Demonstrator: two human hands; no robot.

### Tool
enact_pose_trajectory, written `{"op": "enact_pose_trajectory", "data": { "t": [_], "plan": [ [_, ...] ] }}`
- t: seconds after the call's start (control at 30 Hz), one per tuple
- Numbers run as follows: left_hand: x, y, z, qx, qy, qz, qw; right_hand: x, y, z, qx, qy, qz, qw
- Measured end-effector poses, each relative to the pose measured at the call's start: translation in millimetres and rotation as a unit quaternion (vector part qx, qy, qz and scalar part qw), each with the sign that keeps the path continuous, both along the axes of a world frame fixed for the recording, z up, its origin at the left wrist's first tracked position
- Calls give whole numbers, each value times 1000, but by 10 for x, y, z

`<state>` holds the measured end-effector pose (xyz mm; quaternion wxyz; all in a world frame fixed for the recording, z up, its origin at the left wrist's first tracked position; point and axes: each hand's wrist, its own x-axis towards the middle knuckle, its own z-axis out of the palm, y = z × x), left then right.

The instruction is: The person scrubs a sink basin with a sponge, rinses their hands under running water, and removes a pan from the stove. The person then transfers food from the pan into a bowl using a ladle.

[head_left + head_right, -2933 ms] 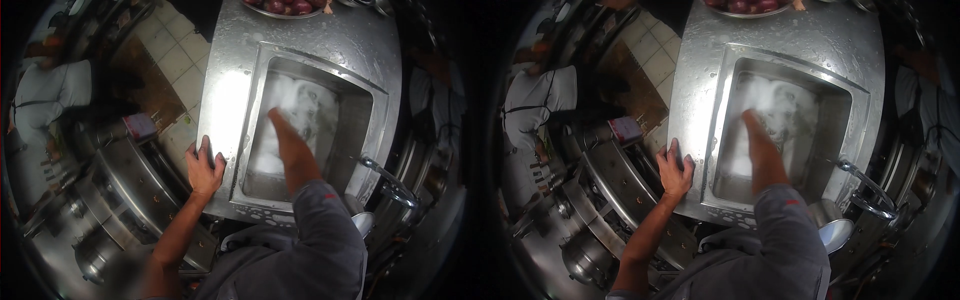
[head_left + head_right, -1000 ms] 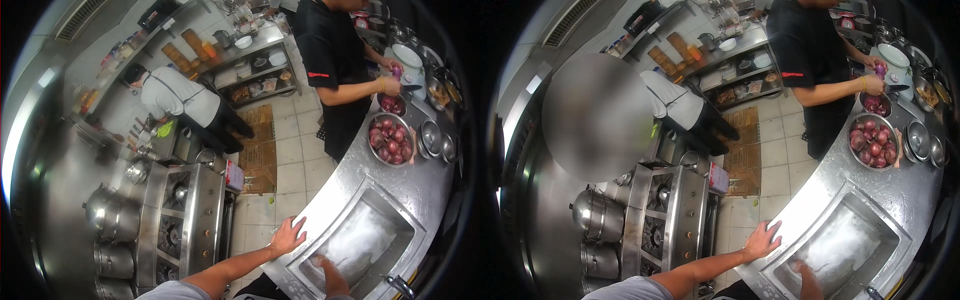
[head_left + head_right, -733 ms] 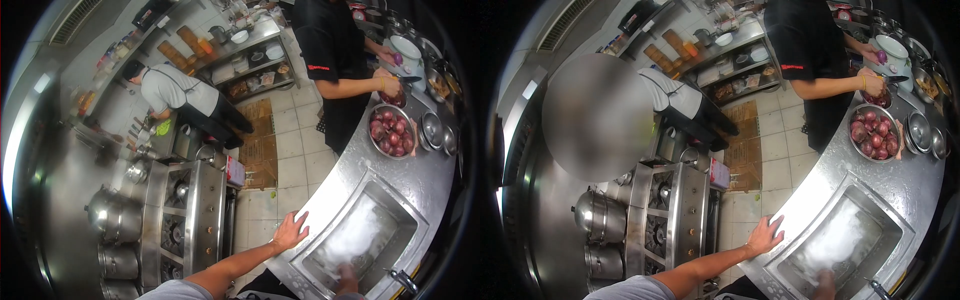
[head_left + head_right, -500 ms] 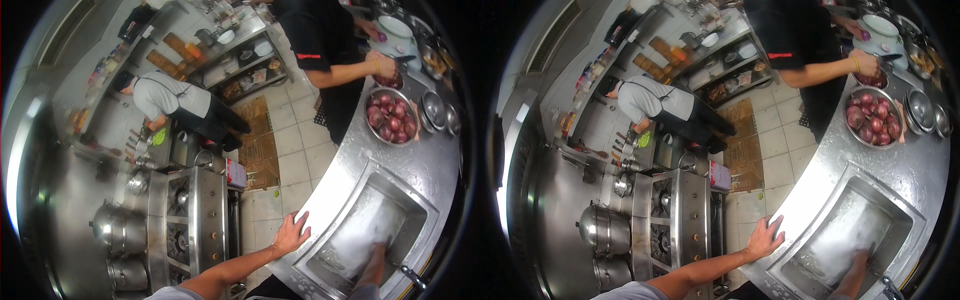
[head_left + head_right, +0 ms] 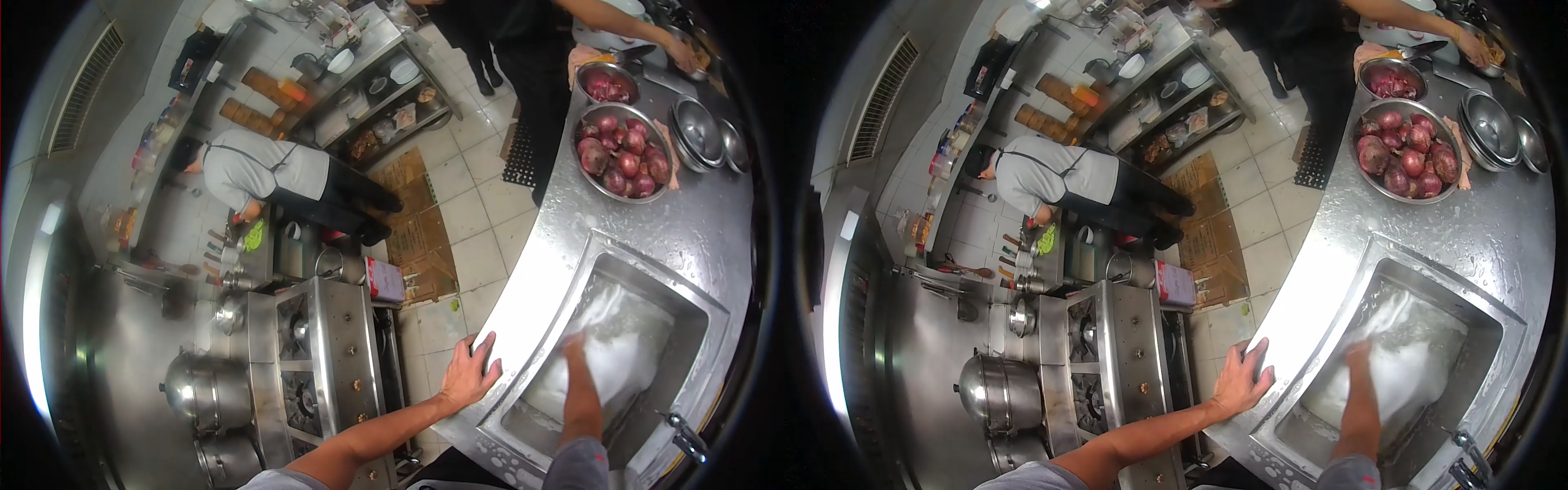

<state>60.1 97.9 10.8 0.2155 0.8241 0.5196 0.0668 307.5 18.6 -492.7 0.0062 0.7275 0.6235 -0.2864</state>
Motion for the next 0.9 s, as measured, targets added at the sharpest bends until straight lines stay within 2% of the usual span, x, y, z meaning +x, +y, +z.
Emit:
{"op": "enact_pose_trajectory", "data": {
  "t": [0.07, 0.1, 0.17, 0.2, 0.23, 0.27, 0.3, 0.4, 0.43, 0.5, 0.53, 0.6, 0.7, 0.9],
  "plan": [
    [-9, -12, 40, -1, 1, -3, 1000, -313, 89, 913, -90, 11, -32, 995],
    [-1, -15, 68, -3, 6, -3, 1000, -479, 172, 1563, -135, 13, -48, 990],
    [33, 6, 116, -2, 1, -2, 1000, -684, -172, 1372, -30, 4, -5, 1000],
    [29, 3, 129, -8, 6, 3, 1000, -779, -453, 935, 49, 1, 47, 998],
    [22, -10, 134, -15, 11, 7, 1000, -753, -564, 1312, 45, -1, 111, 993],
    [15, -13, 126, -15, 5, 8, 1000, -794, -638, 1150, -51, 102, 110, 987],
    [2, -10, 110, -14, 4, 4, 1000, -851, -720, 1066, -118, 79, 161, 977],
    [-3, -32, 99, -12, -6, 1, 1000, -1096, -871, 839, -184, 92, 223, 953],
    [-4, -42, 102, -15, -3, 4, 1000, -1076, -865, 1090, -182, 91, 221, 954],
    [-12, -32, 120, -15, 1, 5, 1000, -972, -779, 1872, -282, 159, 113, 939],
    [-14, -22, 123, -13, -1, 3, 1000, -949, -830, 1774, -278, 159, 112, 941],
    [-5, -46, 107, -10, -7, 8, 1000, -719, -1164, 1547, -257, 90, 202, 941],
    [-33, -33, 107, 10, -9, -3, 1000, -129, -1634, 1362, -313, 94, 57, 943],
    [-79, 16, 166, 10, 15, 11, 1000, 1166, -1707, 1224, -236, -60, -143, 959]
  ]
}}
